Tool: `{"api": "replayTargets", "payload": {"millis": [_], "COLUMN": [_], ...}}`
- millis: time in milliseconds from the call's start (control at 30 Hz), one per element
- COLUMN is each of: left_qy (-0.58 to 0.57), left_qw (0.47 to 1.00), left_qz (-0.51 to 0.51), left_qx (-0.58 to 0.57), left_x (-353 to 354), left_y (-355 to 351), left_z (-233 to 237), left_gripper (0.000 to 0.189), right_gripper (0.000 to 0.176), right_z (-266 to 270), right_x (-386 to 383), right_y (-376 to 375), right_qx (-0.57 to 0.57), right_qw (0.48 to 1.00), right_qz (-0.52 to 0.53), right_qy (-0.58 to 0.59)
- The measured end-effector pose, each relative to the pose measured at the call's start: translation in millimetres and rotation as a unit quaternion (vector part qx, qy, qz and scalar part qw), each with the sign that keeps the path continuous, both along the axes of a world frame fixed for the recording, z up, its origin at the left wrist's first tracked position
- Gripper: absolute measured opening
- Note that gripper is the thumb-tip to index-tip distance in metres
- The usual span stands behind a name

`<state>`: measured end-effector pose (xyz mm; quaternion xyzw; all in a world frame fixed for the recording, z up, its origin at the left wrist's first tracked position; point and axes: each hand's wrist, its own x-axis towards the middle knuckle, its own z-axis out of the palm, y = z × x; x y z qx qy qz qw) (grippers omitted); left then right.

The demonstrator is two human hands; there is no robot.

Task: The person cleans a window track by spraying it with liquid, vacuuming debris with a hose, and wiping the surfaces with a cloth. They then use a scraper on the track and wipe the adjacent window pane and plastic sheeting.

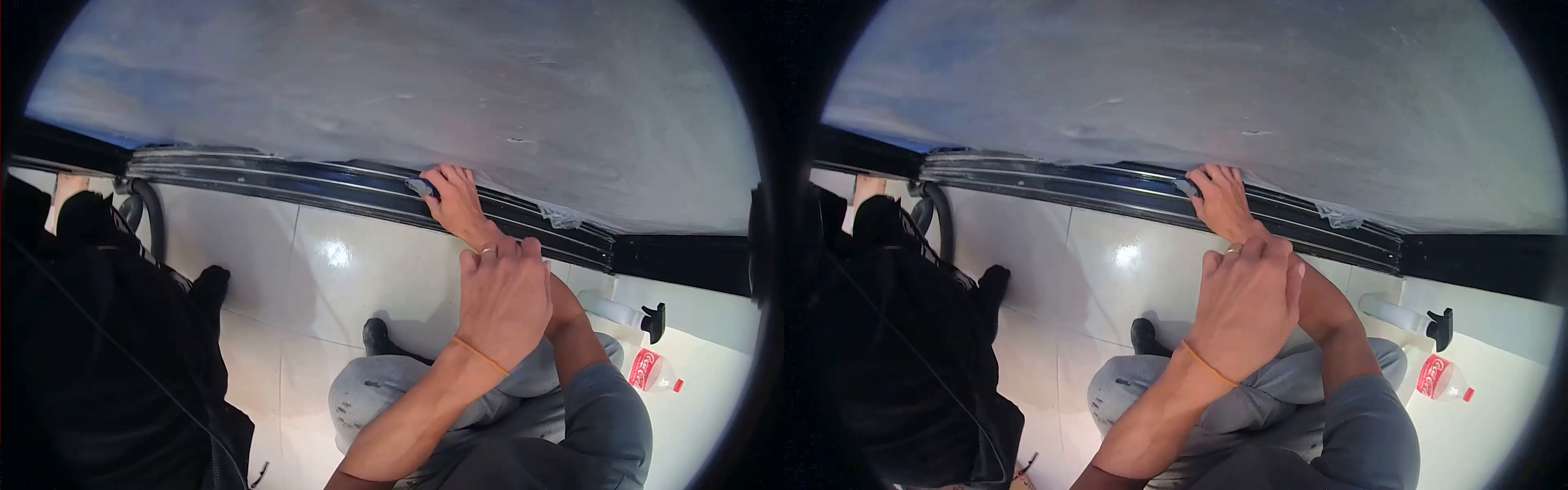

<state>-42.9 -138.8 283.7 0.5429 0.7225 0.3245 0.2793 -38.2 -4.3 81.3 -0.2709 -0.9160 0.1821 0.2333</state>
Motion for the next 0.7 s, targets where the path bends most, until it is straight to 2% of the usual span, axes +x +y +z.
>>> {"api": "replayTargets", "payload": {"millis": [67,100,200,300,400,500,633,700], "left_qy": [0.013,0.018,0.044,0.058,0.063,0.056,0.040,0.029], "left_qw": [1.000,1.000,0.998,0.997,0.997,0.998,0.999,0.998], "left_qz": [-0.006,-0.008,-0.019,-0.026,-0.024,-0.004,0.012,0.034], "left_qx": [-0.010,-0.016,-0.032,-0.045,-0.048,-0.008,0.012,0.044], "left_x": [2,3,9,12,12,14,14,14], "left_y": [3,4,6,7,7,6,1,0], "left_z": [-1,-2,-7,-10,-12,-13,-10,-6], "left_gripper": [0.024,0.025,0.025,0.025,0.025,0.024,0.024,0.023], "right_gripper": [0.033,0.033,0.030,0.029,0.033,0.045,0.047,0.047], "right_z": [-3,-8,9,4,24,13,7,3], "right_x": [-4,-6,-12,-12,-4,11,14,-4], "right_y": [3,7,10,10,-1,-22,-38,-40], "right_qx": [0.002,-0.039,-0.059,0.007,-0.082,-0.036,-0.063,-0.063], "right_qw": [0.998,0.997,0.998,0.999,0.989,0.994,0.997,0.998], "right_qz": [-0.022,-0.035,-0.025,-0.003,-0.010,0.053,0.012,0.027], "right_qy": [0.052,0.050,-0.020,-0.044,-0.124,-0.093,-0.045,-0.018]}}
